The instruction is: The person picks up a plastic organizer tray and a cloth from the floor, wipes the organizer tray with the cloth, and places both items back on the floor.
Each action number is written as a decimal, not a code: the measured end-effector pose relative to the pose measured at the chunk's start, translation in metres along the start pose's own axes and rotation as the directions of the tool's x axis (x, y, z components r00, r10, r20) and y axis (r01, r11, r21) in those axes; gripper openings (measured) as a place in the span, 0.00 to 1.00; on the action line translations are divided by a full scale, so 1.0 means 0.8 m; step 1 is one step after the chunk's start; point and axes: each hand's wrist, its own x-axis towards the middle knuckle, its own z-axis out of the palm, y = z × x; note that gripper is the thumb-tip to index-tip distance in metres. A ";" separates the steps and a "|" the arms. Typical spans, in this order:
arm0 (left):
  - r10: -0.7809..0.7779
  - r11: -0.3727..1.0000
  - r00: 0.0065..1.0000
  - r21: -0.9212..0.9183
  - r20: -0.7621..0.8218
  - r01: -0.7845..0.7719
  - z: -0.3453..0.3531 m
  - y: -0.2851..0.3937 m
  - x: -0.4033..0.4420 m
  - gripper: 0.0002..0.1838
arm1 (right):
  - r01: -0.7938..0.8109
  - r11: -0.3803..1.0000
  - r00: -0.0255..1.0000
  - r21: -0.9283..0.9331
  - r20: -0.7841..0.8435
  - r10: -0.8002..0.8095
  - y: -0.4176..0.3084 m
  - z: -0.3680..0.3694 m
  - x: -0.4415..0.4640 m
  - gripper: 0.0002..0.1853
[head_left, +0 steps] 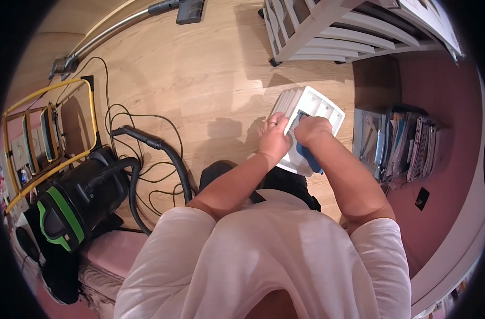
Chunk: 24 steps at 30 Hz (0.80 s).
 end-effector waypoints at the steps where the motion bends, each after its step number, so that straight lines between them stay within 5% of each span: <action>1: 0.000 1.000 1.000 0.000 0.002 0.000 0.000 0.000 0.001 0.21 | -0.005 1.000 0.999 -0.013 0.037 0.005 -0.003 -0.007 -0.005 0.23; 10: 0.018 0.998 1.000 -0.056 -0.001 -0.018 0.014 -0.013 0.001 0.22 | 0.380 0.893 0.921 0.241 -0.006 -0.391 0.029 0.043 0.053 0.19; 11: 0.024 0.998 1.000 -0.053 -0.011 -0.025 0.014 -0.013 0.001 0.22 | 0.252 0.840 0.949 0.480 0.046 -0.311 0.031 0.040 0.048 0.19; 13: 0.034 0.998 0.999 -0.047 -0.033 -0.036 0.014 -0.012 0.002 0.23 | -0.058 0.559 0.960 0.827 0.200 -0.197 0.033 0.024 0.022 0.19; 15: 0.049 0.998 0.997 -0.029 -0.052 -0.050 0.015 -0.014 0.003 0.23 | -0.104 0.274 0.965 0.956 0.164 -0.205 0.040 0.028 0.004 0.15; 17: 0.067 0.997 0.996 -0.044 -0.061 -0.070 0.016 -0.016 0.006 0.22 | -0.180 -0.170 0.964 0.969 0.139 -0.227 0.057 0.049 -0.008 0.14; 18: 0.077 0.995 0.995 -0.066 -0.067 -0.081 0.015 -0.016 0.009 0.22 | -0.219 -0.318 0.924 0.922 0.092 -0.370 0.069 0.063 -0.018 0.12; 21: 0.144 0.977 0.984 -0.145 -0.103 -0.158 0.020 -0.023 0.013 0.19 | -0.270 -0.534 0.859 0.801 -0.050 -0.509 0.093 0.075 -0.052 0.15; 24: 0.164 0.958 0.985 -0.230 -0.046 -0.170 0.037 -0.049 0.022 0.17 | -0.086 -0.499 0.946 0.862 -0.087 -0.313 0.067 0.066 -0.030 0.17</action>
